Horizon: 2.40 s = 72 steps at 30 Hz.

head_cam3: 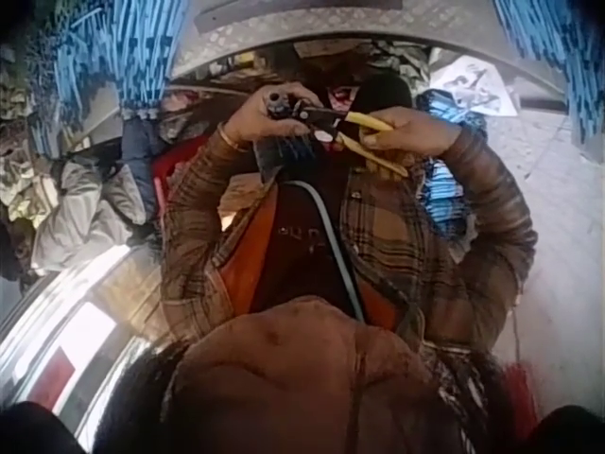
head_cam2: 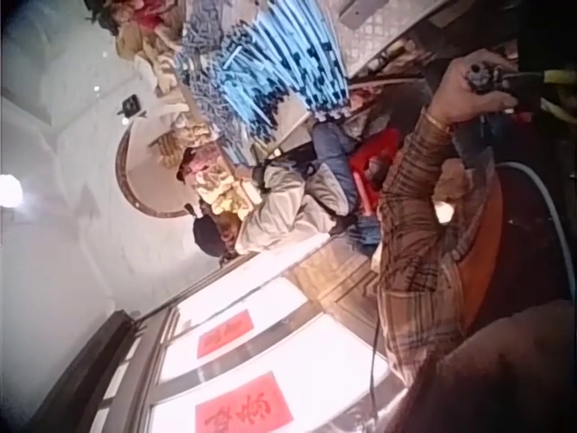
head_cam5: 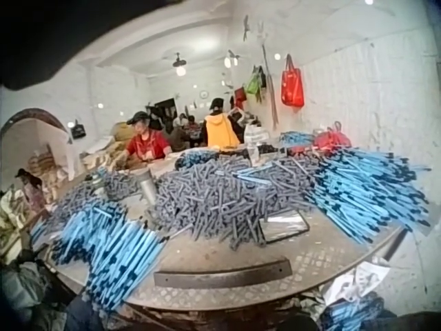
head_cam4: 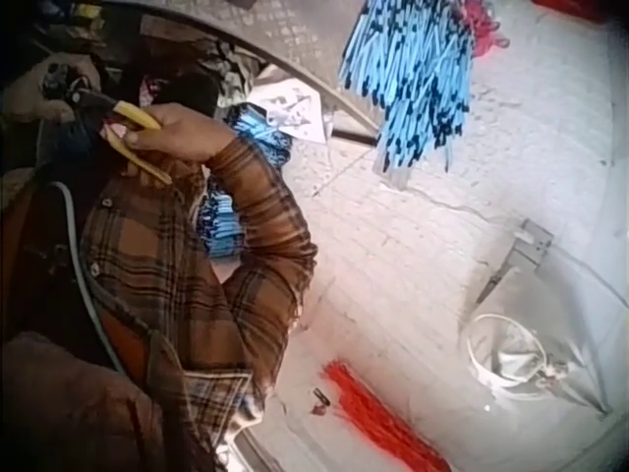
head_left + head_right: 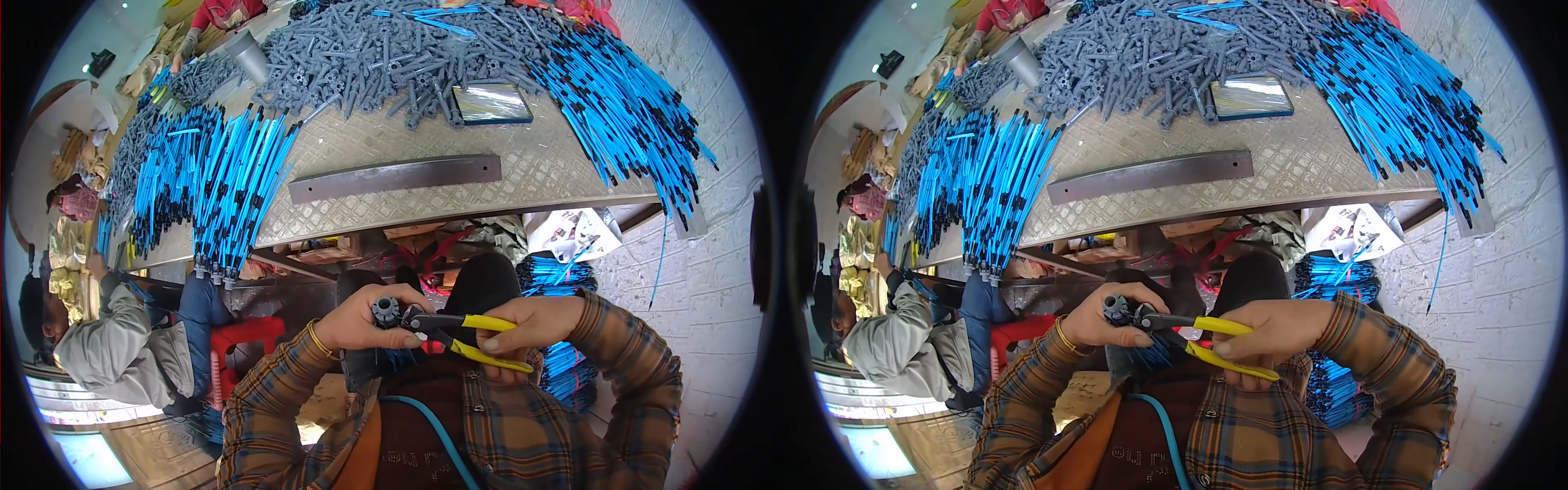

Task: The person assembles blue and grey plastic industrial components by hand at a factory workbench, using pliers to join the parts.

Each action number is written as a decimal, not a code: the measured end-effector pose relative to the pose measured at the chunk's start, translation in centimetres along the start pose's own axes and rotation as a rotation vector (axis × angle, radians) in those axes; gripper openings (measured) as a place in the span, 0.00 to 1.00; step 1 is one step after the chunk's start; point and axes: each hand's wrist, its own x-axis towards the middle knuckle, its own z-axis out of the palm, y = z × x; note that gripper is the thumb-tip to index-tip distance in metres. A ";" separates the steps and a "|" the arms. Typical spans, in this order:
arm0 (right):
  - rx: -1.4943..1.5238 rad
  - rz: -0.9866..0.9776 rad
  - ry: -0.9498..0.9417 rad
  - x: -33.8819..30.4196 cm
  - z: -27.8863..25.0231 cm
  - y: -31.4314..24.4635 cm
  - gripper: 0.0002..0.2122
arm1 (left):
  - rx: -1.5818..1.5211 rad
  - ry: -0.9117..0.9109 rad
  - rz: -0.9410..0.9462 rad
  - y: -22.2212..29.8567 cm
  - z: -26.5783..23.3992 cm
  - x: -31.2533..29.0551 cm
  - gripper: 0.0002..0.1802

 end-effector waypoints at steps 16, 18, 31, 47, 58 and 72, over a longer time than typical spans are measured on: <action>-0.581 -0.018 0.294 -0.7 2.4 -2.4 0.14 | 0.103 0.086 -0.091 -0.4 0.4 -0.1 0.15; -0.636 -0.011 0.325 -0.7 2.5 -2.4 0.14 | 0.034 0.146 -0.120 -0.4 0.5 -0.1 0.16; -1.065 -0.304 0.516 1.5 2.1 -1.2 0.16 | -0.148 0.243 -0.108 -0.1 -0.5 -1.5 0.21; -0.766 -0.352 0.354 0.9 1.6 -3.0 0.16 | -0.042 0.253 -0.109 -0.2 -0.9 -1.1 0.22; -1.113 -0.281 0.579 -0.1 2.6 -1.8 0.15 | 0.018 0.360 -0.087 -0.2 1.4 -0.9 0.14; -1.412 -0.217 1.679 -4.8 -11.3 -0.4 0.19 | -0.487 0.719 0.535 1.9 -5.1 -4.1 0.15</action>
